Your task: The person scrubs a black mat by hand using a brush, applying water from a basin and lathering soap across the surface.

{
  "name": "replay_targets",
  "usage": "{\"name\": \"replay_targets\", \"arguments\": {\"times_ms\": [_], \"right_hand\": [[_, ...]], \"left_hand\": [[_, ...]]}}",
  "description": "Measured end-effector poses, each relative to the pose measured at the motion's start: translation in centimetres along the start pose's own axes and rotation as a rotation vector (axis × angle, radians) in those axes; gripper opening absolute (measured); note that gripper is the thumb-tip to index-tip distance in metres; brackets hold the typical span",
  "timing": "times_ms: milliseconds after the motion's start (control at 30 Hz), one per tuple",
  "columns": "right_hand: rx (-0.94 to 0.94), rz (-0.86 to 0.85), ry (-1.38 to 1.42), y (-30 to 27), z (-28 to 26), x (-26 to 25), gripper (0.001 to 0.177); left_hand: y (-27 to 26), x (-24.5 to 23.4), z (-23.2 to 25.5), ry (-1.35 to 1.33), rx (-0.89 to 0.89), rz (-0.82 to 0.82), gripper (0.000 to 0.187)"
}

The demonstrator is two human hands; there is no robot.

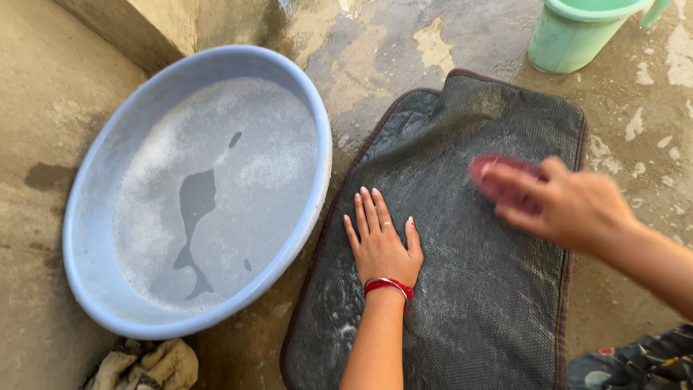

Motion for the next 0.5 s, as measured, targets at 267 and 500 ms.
{"name": "replay_targets", "arguments": {"times_ms": [267,500], "right_hand": [[0.17,0.23,0.032,3.8,2.1,-1.3,0.061],[-0.475,0.373,0.036,-4.2,-11.3,-2.3,0.072]], "left_hand": [[0.0,0.4,0.0,0.003,-0.011,-0.009,0.078],[-0.1,0.2,-0.1,-0.026,-0.013,-0.003,0.078]]}}
Point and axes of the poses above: each hand's wrist, its own y-axis towards the middle knuckle, its own x-axis out of the palm, z = x × y, the point moved 7 cm from there along y, towards the middle knuckle, and after that the axes turned 8 degrees about y, right-handed, at the moved point
